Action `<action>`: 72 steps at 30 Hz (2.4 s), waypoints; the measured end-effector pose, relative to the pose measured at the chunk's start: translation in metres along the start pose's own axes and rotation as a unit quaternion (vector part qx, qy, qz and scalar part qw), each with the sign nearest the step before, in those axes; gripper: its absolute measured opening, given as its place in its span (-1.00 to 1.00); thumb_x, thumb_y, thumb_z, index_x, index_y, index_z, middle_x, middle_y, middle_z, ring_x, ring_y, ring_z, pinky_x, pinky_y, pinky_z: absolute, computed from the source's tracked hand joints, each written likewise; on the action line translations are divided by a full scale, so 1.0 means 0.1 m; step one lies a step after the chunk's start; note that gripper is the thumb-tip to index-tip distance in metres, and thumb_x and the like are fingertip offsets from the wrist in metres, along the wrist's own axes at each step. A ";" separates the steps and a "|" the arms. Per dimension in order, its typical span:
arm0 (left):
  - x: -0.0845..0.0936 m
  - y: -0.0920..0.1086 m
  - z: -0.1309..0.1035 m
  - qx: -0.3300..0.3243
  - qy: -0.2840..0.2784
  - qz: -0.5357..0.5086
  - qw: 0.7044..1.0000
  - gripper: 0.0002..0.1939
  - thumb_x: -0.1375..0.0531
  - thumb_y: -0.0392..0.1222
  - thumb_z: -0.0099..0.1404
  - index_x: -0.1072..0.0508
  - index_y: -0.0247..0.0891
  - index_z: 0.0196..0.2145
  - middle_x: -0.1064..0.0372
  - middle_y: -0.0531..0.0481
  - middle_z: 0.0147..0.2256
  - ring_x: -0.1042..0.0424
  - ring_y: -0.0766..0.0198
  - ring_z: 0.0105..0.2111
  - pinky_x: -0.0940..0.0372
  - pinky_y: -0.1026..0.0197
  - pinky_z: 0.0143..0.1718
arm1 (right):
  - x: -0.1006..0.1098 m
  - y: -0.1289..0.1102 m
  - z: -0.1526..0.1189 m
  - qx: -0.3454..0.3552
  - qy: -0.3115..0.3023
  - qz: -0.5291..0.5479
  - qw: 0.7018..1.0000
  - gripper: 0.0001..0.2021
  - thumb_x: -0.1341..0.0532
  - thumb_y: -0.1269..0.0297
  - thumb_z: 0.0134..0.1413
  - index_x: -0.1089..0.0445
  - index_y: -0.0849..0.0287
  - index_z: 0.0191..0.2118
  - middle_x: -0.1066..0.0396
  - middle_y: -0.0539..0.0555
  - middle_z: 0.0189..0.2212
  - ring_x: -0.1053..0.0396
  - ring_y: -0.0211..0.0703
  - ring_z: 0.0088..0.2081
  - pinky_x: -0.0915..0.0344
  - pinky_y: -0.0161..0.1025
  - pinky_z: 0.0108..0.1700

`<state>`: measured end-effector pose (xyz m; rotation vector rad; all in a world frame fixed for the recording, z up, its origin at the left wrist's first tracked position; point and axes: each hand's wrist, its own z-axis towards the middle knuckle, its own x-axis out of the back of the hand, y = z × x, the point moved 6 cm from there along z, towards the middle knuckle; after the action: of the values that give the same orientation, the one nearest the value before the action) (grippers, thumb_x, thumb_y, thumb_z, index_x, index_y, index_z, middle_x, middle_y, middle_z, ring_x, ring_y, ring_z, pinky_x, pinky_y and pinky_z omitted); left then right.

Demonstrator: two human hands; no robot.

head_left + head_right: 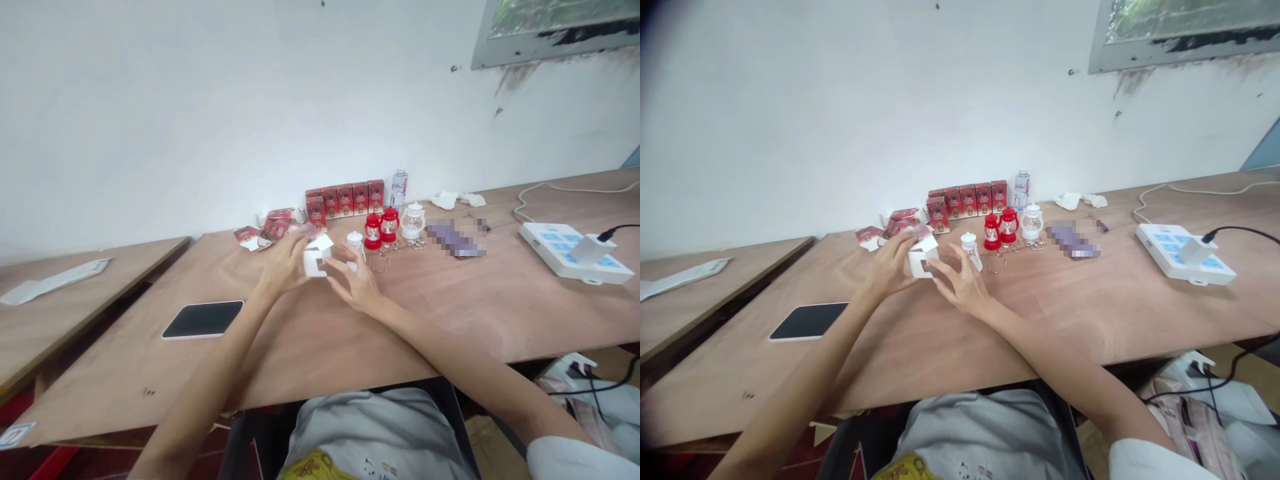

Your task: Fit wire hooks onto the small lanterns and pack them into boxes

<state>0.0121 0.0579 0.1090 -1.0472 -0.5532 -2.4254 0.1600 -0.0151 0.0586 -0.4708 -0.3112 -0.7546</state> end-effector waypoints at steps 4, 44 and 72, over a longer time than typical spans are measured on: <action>-0.12 0.09 -0.14 0.043 0.008 -0.083 0.996 -0.29 -0.35 0.08 -0.10 -0.31 -0.27 -0.02 -0.22 -0.31 0.05 -0.17 -0.15 0.11 -0.04 -0.03 0.15 | 0.05 -0.04 -0.01 -0.009 -0.004 0.046 0.999 -0.72 -0.11 0.20 0.13 -0.32 0.05 -0.04 -0.16 0.20 0.11 -0.41 -0.10 -0.11 -0.40 -0.11 -0.08; -0.15 0.29 -0.42 -0.260 0.124 0.195 0.937 -0.64 -0.17 0.05 0.19 -0.40 -0.17 -0.11 -0.32 -0.27 -0.02 -0.33 0.05 -0.06 -0.22 0.01 -0.11 | -0.10 0.22 0.03 -0.139 -0.055 0.177 0.973 -0.73 -0.10 0.39 0.02 -0.32 0.14 -0.11 -0.45 0.11 -0.21 -0.41 -0.11 -0.22 -0.41 -0.15 -0.18; -0.22 0.44 -0.40 -0.152 0.127 0.149 0.969 -0.50 -0.18 -0.06 0.11 -0.28 -0.25 0.00 -0.36 -0.22 -0.15 -0.34 0.06 -0.22 -0.18 0.08 -0.24 | -0.32 0.35 -0.06 -0.315 -0.047 0.422 0.849 -0.81 -0.15 0.19 0.02 -0.30 0.09 -0.21 -0.46 0.00 -0.39 -0.44 -0.17 -0.40 -0.42 -0.23 -0.39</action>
<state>0.0269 0.0060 0.0752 -0.8413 0.0624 -2.3639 0.1639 0.0225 0.0295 -1.1738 0.0880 0.0660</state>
